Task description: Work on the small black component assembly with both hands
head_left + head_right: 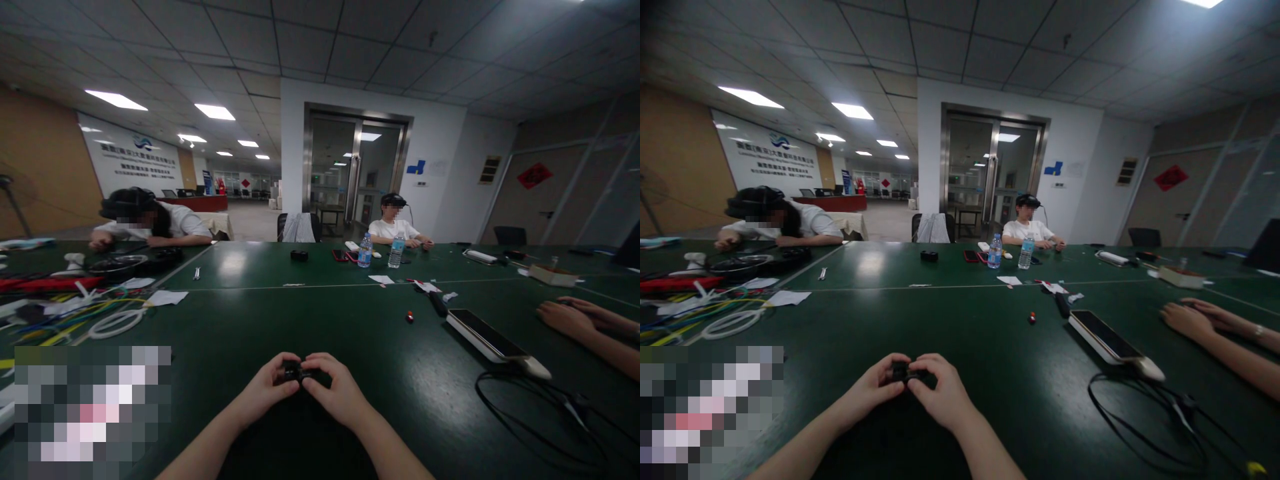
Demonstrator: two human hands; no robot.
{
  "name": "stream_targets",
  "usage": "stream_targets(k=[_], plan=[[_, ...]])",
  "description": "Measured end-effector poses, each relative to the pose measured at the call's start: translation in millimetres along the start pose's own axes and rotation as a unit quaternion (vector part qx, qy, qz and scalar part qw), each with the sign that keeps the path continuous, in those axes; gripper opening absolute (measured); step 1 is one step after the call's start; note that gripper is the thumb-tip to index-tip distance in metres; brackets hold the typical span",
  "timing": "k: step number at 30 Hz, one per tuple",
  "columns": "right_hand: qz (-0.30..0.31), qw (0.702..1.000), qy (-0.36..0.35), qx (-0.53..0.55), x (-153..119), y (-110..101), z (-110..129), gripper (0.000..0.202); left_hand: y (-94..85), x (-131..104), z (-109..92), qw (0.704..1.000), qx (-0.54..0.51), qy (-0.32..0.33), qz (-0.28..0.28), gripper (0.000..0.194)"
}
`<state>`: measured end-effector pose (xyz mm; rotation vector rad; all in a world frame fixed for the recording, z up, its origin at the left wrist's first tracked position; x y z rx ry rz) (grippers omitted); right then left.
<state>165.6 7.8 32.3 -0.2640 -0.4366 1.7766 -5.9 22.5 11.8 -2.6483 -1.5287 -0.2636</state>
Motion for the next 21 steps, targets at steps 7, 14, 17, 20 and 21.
stream_targets(k=[7,14,17,20,21], plan=[[0.002,1.0,-0.007,-0.013,0.4,-0.6,-0.8,0.022,-0.5,2.2,3.6,1.0,-0.012,0.007,0.006,0.039],[-0.003,1.0,-0.014,-0.025,-0.7,-0.1,0.9,0.017,0.0,2.2,5.3,1.0,-0.016,0.015,0.006,0.037],[-0.006,0.999,-0.019,-0.031,-1.2,0.3,2.2,0.016,0.4,0.9,3.6,1.0,-0.015,0.016,0.012,0.037],[-0.004,0.999,-0.014,-0.035,-2.4,-0.4,4.3,0.014,0.9,0.2,0.7,1.0,-0.01,0.009,0.021,0.036],[-0.002,0.999,-0.011,-0.034,-2.8,-0.7,5.0,0.014,1.1,0.1,-0.4,1.0,-0.007,0.008,0.021,0.036]])
Point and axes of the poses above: each hand's wrist, its own x-axis towards the middle knuckle, its own y-axis out of the palm, z = x × y, the point moved 2 cm from there along x, towards the middle knuckle, and after that the axes turned 12 degrees about y, right-handed, at the moved point
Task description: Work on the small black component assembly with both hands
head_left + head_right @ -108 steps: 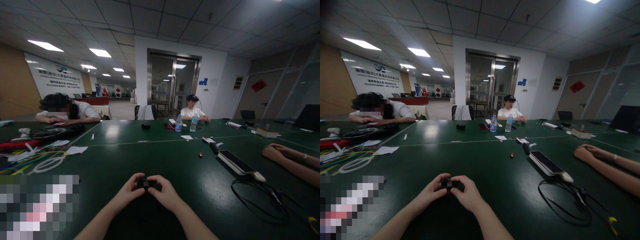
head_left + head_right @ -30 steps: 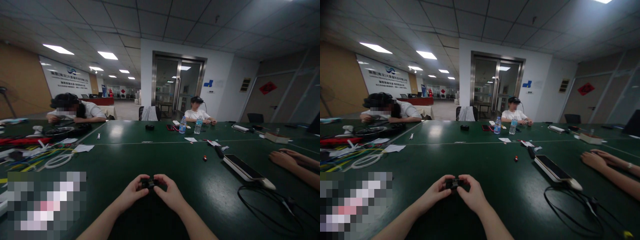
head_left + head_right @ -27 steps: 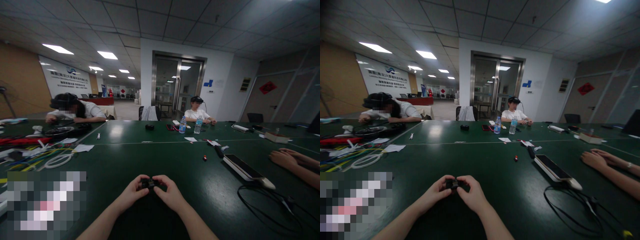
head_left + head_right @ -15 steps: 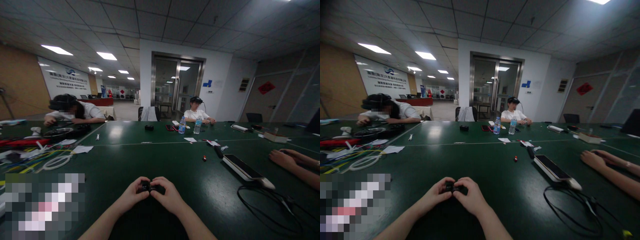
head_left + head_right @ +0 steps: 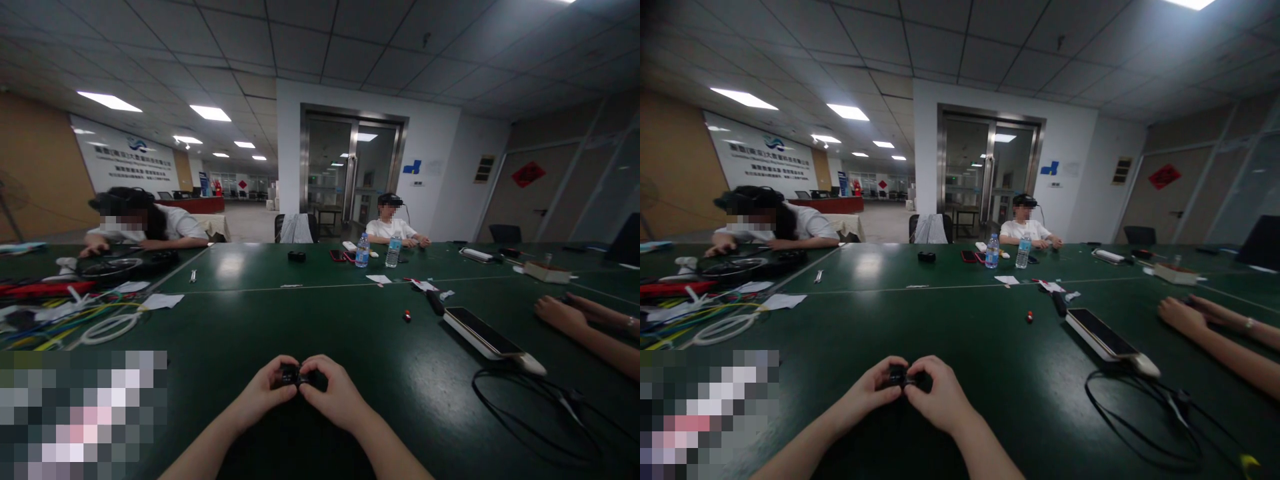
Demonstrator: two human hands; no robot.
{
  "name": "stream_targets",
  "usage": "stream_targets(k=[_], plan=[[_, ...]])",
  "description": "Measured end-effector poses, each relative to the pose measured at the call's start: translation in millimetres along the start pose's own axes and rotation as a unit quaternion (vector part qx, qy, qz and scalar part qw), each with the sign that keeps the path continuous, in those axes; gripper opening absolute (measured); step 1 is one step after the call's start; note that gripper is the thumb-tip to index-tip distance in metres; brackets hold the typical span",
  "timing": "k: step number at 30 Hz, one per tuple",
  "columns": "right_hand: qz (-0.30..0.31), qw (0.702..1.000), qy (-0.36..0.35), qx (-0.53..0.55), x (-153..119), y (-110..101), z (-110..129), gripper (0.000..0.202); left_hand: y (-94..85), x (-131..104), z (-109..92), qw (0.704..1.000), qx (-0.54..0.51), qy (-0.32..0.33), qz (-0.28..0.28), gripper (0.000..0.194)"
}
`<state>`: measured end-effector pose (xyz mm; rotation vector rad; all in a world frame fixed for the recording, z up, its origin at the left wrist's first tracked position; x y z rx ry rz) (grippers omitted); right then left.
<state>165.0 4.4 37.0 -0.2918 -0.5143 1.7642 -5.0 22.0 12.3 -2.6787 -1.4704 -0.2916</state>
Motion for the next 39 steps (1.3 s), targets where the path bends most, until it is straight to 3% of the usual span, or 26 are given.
stream_targets(k=[18,24,30,34,39], plan=[[0.008,1.0,0.015,0.018,3,1,-7,0.016,0.4,0,2,1.0,0.013,0.007,0.005,0.042],[-0.013,0.995,0.038,0.093,6,0,-7,0.017,0.1,0,-2,1.0,0.007,-0.003,-0.013,0.041],[-0.041,0.955,0.094,0.279,14,-4,-19,0.028,-3.6,-1,-3,1.0,0.0,-0.007,-0.02,0.042],[-0.07,0.915,0.15,0.367,15,-8,-27,0.037,-5.3,-1,0,0.999,0.002,-0.01,-0.031,0.046],[-0.107,0.87,0.171,0.449,17,-16,-33,0.038,-5.9,-1,2,0.999,0.006,-0.009,-0.042,0.048]])
Point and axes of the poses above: each hand's wrist, its own x-axis towards the middle knuckle, its own y-axis out of the palm, z = x × y, the point moved 2 cm from there along x, towards the middle knuckle, and after that the axes turned 12 degrees about y, right-handed, at the moved point
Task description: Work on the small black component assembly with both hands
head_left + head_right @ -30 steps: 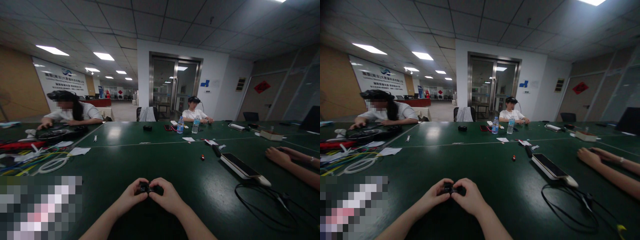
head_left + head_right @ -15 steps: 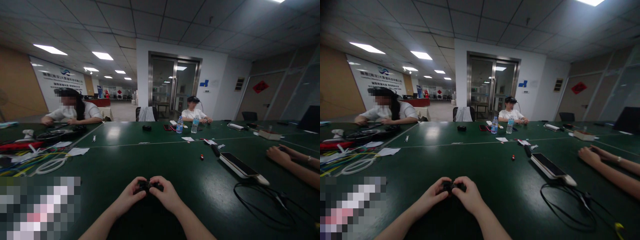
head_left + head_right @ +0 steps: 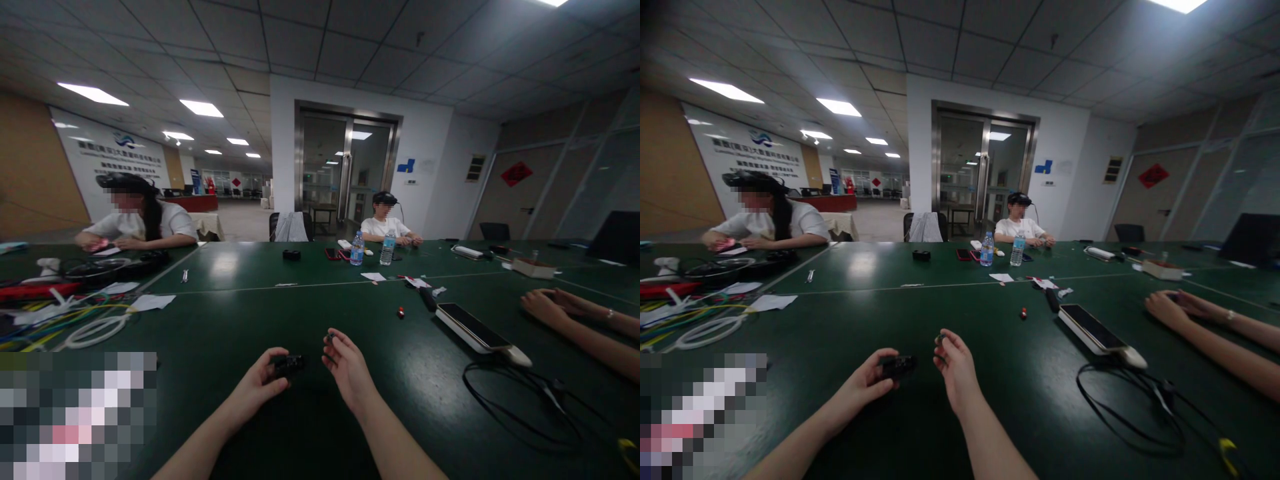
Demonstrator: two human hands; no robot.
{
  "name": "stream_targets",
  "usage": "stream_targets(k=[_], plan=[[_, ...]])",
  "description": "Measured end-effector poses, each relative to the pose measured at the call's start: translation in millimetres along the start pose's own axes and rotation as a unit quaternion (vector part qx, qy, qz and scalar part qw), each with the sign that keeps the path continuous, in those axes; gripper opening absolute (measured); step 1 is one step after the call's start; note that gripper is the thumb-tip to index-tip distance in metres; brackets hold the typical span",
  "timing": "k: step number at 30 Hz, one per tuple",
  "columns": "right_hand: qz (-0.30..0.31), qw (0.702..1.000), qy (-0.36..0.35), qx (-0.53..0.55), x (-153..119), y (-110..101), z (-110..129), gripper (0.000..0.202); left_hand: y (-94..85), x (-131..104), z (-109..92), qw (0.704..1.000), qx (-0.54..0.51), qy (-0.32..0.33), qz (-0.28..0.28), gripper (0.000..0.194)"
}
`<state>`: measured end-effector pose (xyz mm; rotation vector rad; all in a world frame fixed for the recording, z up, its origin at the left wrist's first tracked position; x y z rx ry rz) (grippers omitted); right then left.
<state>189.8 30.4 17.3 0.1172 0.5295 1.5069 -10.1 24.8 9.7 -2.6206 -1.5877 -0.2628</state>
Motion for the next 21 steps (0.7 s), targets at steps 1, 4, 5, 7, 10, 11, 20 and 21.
stream_targets(k=[1,4,5,7,10,11,20,21], plan=[[-0.008,1.0,0.001,0.015,2,-2,1,0.037,-0.1,0,0,1.0,0.0,0.0,-0.001,0.049],[-0.035,0.999,-0.006,0.04,8,-10,2,0.034,-0.5,0,0,1.0,-0.011,-0.007,-0.004,0.051],[-0.044,0.998,-0.013,0.039,9,-12,3,0.035,-0.6,1,1,1.0,-0.016,-0.012,-0.004,0.052],[-0.062,0.997,-0.027,0.036,11,-16,5,0.036,-0.9,1,2,0.999,-0.024,-0.02,-0.006,0.053],[-0.08,0.995,-0.048,0.035,11,-19,8,0.036,-1.0,2,3,0.999,-0.027,-0.02,-0.004,0.052],[-0.083,0.995,-0.054,0.032,11,-19,8,0.035,-0.9,2,4,0.999,-0.027,-0.018,0.0,0.051],[-0.016,0.988,-0.056,-0.146,-2,3,2,0.032,0.5,0,2,1.0,-0.025,-0.007,-0.002,0.047],[0.014,0.979,-0.077,-0.189,-6,8,3,0.03,1.1,0,2,1.0,-0.025,-0.006,-0.004,0.047]])
Point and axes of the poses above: each hand's wrist, its own x-axis towards the middle knuckle, its own y-axis out of the palm, z = x × y, the point moved 2 cm from there along x, towards the middle knuckle, and after that the axes turned 12 degrees about y, right-handed, at the moved point
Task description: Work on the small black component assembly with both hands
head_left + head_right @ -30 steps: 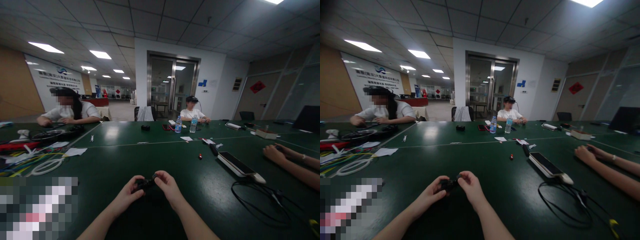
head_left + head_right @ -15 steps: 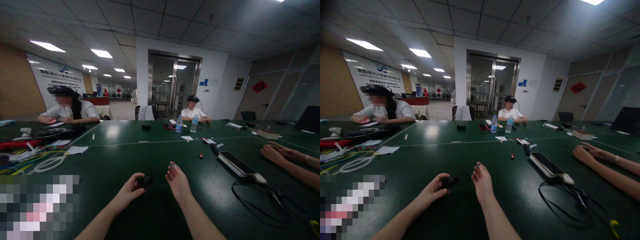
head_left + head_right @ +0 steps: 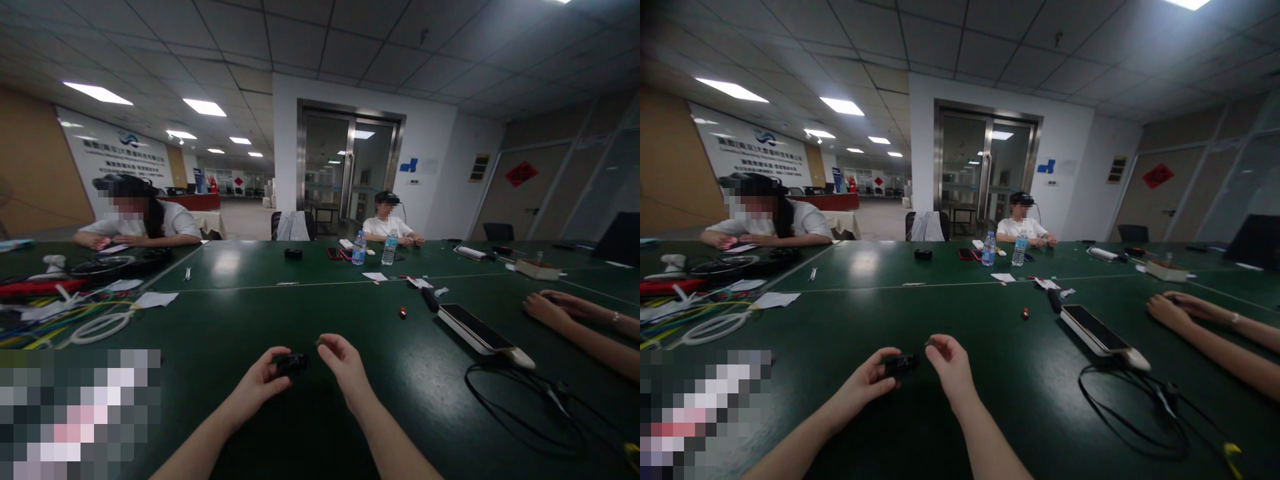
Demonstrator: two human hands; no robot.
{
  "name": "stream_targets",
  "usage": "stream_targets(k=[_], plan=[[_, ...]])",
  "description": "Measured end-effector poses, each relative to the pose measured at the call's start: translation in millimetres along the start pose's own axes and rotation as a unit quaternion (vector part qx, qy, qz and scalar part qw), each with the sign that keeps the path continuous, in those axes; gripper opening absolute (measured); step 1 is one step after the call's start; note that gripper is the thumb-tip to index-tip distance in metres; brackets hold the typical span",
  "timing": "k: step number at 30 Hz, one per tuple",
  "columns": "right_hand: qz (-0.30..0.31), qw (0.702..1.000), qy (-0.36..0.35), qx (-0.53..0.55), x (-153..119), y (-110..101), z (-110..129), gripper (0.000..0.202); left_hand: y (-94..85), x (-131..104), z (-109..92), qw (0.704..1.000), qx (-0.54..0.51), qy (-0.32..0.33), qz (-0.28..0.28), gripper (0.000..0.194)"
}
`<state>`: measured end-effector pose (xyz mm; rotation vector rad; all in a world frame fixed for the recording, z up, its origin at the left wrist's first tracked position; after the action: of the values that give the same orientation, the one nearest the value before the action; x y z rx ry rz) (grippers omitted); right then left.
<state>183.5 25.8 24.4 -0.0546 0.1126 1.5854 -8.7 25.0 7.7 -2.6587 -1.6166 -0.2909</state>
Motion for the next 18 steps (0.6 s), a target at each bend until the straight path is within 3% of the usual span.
stream_targets(k=[4,7,11,18], plan=[[0.037,0.98,-0.1,-0.171,-14,15,8,0.021,2.9,1,-1,1.0,-0.013,0.011,0.004,0.044],[0.055,0.961,-0.1,-0.252,-19,21,6,0.023,4.7,1,-2,1.0,-0.016,0.02,0.016,0.042],[0.057,0.954,-0.063,-0.287,-20,21,5,0.024,4.9,1,-1,0.999,-0.011,0.018,0.03,0.04],[0.063,0.946,-0.092,-0.303,-18,22,5,0.023,2.6,3,4,1.0,0.006,0.017,0.014,0.045]])
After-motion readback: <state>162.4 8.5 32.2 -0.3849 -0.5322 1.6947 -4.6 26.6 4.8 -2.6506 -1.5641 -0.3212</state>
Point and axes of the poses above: each hand's wrist, its own x-axis towards the middle knuckle, its own y-axis out of the palm, z = x × y, the point moved 2 cm from there along x, towards the middle knuckle, and after that the axes turned 12 degrees about y, right-handed, at the moved point
